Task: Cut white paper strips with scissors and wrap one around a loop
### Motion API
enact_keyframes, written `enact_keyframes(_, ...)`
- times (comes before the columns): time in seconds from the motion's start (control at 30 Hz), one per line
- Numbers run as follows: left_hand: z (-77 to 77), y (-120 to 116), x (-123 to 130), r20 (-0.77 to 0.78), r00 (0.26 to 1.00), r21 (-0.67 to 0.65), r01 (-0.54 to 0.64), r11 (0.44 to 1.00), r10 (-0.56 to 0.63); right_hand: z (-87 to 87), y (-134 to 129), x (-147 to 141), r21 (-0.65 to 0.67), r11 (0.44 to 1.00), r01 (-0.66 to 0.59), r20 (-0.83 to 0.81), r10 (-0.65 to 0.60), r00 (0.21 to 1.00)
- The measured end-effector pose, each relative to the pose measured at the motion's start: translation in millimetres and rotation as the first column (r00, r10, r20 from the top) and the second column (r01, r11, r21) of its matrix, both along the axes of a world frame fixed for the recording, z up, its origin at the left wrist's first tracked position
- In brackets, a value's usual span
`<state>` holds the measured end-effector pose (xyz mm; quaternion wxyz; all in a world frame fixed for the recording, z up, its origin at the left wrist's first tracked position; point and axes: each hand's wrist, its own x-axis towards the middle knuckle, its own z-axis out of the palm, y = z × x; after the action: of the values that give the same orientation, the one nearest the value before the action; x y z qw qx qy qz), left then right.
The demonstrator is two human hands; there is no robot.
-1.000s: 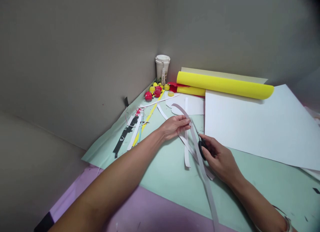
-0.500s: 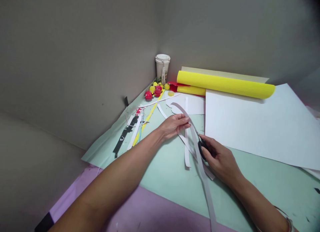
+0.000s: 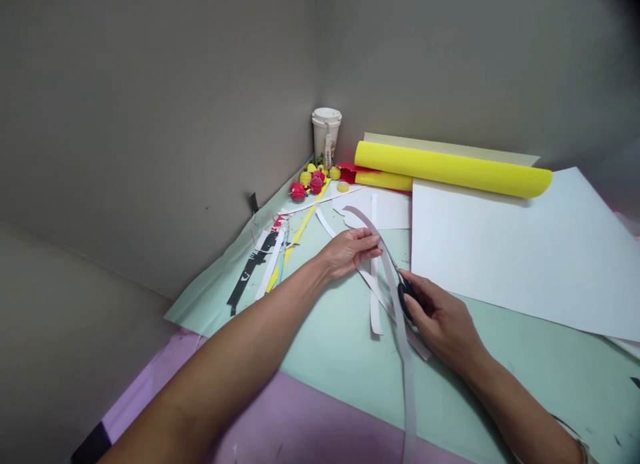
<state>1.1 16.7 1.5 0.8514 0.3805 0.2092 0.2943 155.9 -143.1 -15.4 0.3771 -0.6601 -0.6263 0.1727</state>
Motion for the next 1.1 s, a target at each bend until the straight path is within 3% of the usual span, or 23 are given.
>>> enact_keyframes(0.4,-2.0,2.1,0.9,-0.004,1.0,-0.031,-0.016,0.999,0.016,6.7,-1.5,-1.5,-0.082,0.996,0.046,-0.033,-0.049,0.998)
enact_keyframes(1.1,1.2,-1.1,1.7,0.003,0.999,-0.04,-0.034,0.999,0.034,5.1,-1.3,-2.6,-0.068,0.997,0.02,-0.036,-0.022,0.999)
